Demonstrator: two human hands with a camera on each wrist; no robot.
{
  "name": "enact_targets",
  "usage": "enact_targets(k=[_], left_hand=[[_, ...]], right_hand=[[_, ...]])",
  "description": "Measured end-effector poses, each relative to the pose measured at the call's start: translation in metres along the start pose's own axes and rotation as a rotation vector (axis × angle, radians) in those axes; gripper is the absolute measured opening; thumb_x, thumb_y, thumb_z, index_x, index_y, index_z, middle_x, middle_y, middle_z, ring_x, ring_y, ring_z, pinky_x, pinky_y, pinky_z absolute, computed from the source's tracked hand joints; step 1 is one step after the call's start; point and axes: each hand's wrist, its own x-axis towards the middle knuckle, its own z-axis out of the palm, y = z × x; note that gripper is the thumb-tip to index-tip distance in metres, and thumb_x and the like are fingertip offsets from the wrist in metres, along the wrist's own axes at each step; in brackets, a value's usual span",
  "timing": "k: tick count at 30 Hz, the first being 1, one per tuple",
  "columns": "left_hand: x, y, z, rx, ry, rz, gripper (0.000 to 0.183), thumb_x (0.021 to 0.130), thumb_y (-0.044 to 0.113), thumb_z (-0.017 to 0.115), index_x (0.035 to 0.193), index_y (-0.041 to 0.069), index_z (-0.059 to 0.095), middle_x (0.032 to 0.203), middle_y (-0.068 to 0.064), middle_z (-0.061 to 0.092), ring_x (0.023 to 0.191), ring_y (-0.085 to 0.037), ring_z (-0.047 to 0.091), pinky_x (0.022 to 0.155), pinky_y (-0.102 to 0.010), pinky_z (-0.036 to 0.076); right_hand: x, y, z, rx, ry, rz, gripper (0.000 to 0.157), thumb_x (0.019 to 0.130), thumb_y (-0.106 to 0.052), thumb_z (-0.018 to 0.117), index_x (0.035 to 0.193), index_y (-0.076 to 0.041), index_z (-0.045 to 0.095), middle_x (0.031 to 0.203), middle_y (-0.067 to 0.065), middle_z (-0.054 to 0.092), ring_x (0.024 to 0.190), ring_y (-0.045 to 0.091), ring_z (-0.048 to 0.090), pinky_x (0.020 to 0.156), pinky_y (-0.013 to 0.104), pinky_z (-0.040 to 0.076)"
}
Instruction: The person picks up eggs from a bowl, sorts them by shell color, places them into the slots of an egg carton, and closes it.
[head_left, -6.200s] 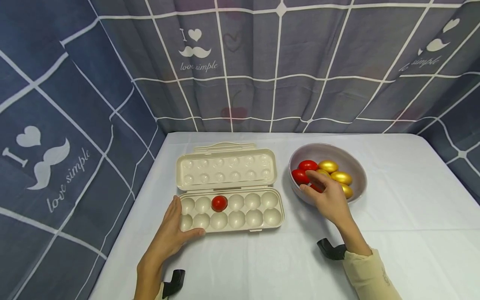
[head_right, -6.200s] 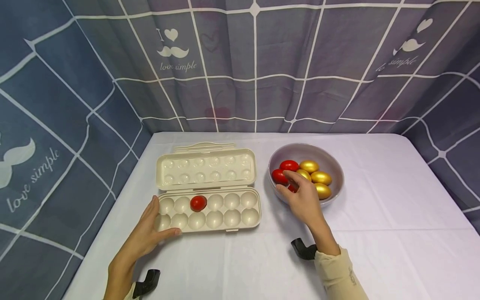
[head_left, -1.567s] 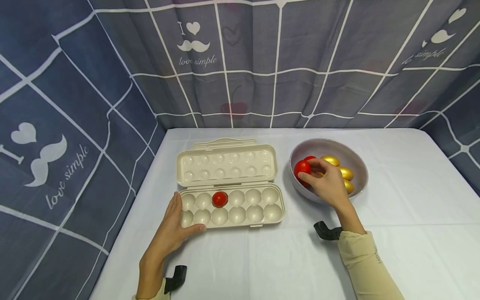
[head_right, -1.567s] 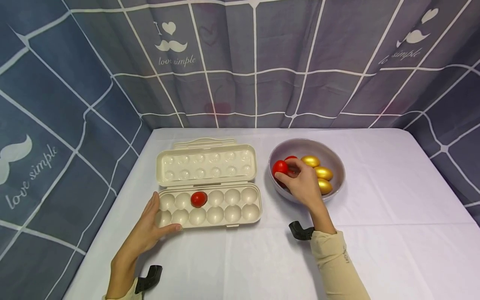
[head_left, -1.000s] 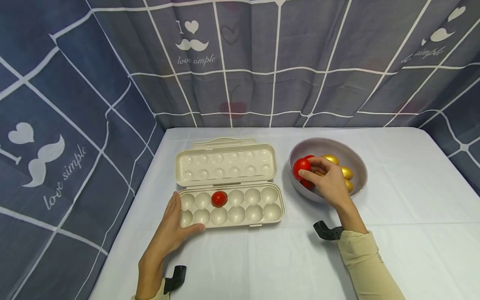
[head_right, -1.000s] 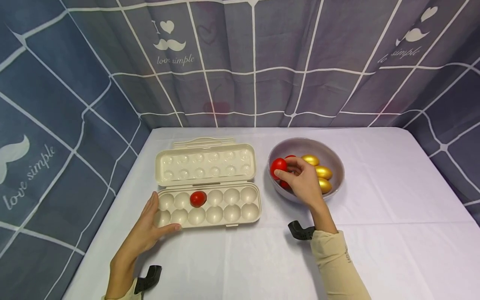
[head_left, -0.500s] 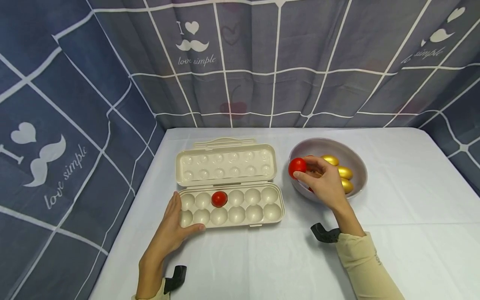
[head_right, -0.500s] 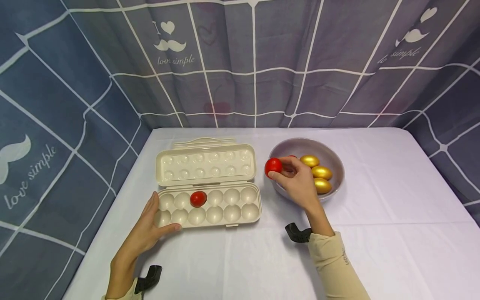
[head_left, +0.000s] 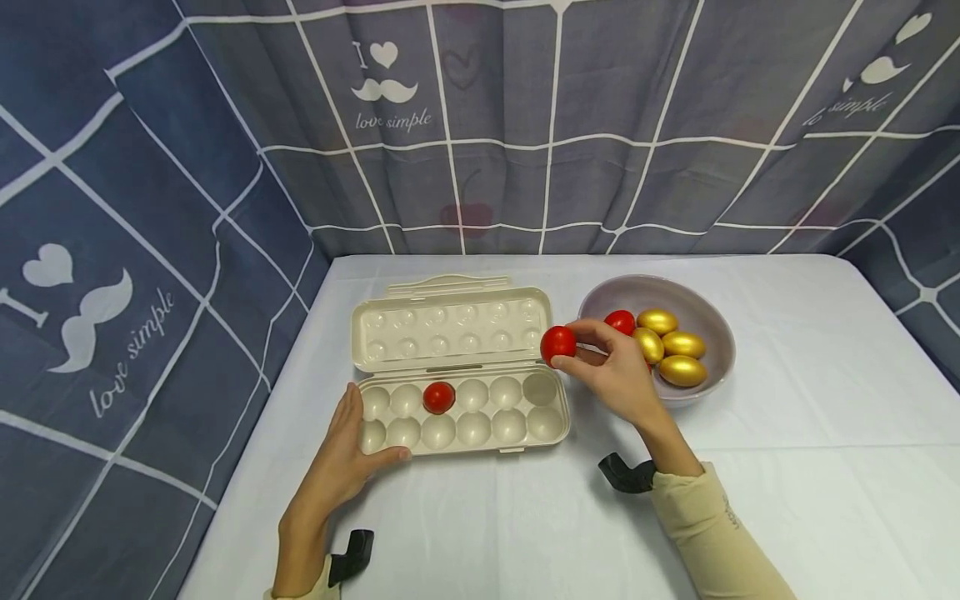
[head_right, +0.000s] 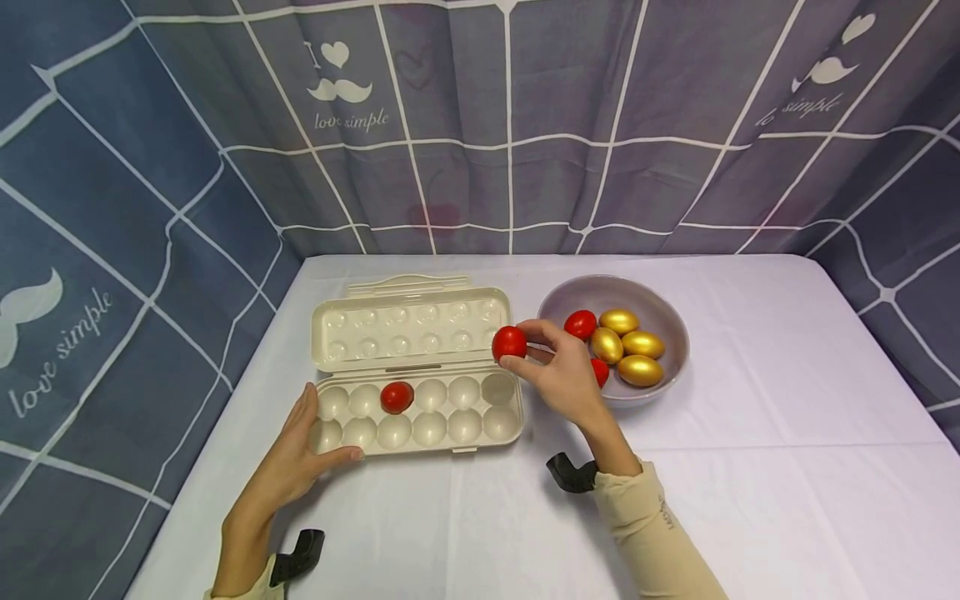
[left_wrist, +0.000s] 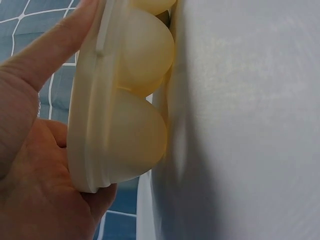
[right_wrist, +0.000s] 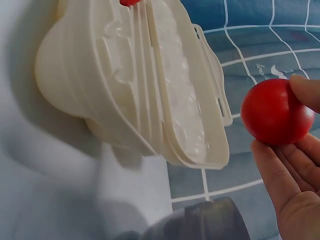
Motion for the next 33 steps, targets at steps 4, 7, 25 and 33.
enact_targets(k=[4,7,25,33], left_hand=[[0.0,0.0,0.0,0.004,-0.002,-0.003,0.126,0.075,0.04,0.086,0.153,-0.01,0.0,0.16,-0.029,-0.004,0.147,-0.043,-0.004,0.115,-0.06,0.007],[0.001,-0.001,0.001,0.004,-0.002,0.001,0.127,0.075,0.04,0.086,0.153,-0.01,0.0,0.16,-0.028,-0.004,0.147,-0.042,-0.004,0.115,-0.06,0.006],[0.0,-0.003,-0.002,0.004,0.001,0.003,0.127,0.074,0.04,0.086,0.153,-0.01,0.0,0.16,-0.028,-0.004,0.147,-0.042,-0.004,0.115,-0.06,0.006],[0.0,-0.004,0.0,0.0,0.001,0.0,0.128,0.073,0.04,0.087,0.153,-0.009,0.0,0.16,-0.028,-0.004,0.147,-0.042,-0.004,0.114,-0.061,0.007]], right_hand=[[0.0,0.003,0.005,-0.033,-0.023,-0.031,0.036,0.081,-0.003,0.081,0.112,0.003,0.067,0.109,0.014,0.067,0.102,0.024,0.063,0.092,0.033,0.052],[-0.001,0.005,0.008,-0.039,-0.045,-0.03,0.036,0.081,-0.003,0.081,0.113,0.003,0.066,0.11,0.015,0.066,0.103,0.027,0.064,0.092,0.032,0.052],[-0.003,0.005,0.033,0.098,-0.101,0.024,0.042,0.079,0.008,0.077,0.117,0.009,0.06,0.113,0.024,0.061,0.102,0.039,0.064,0.084,0.031,0.055],[-0.004,0.005,0.044,0.102,-0.134,0.039,0.038,0.079,0.005,0.077,0.114,0.007,0.062,0.111,0.022,0.063,0.102,0.038,0.064,0.087,0.031,0.054]])
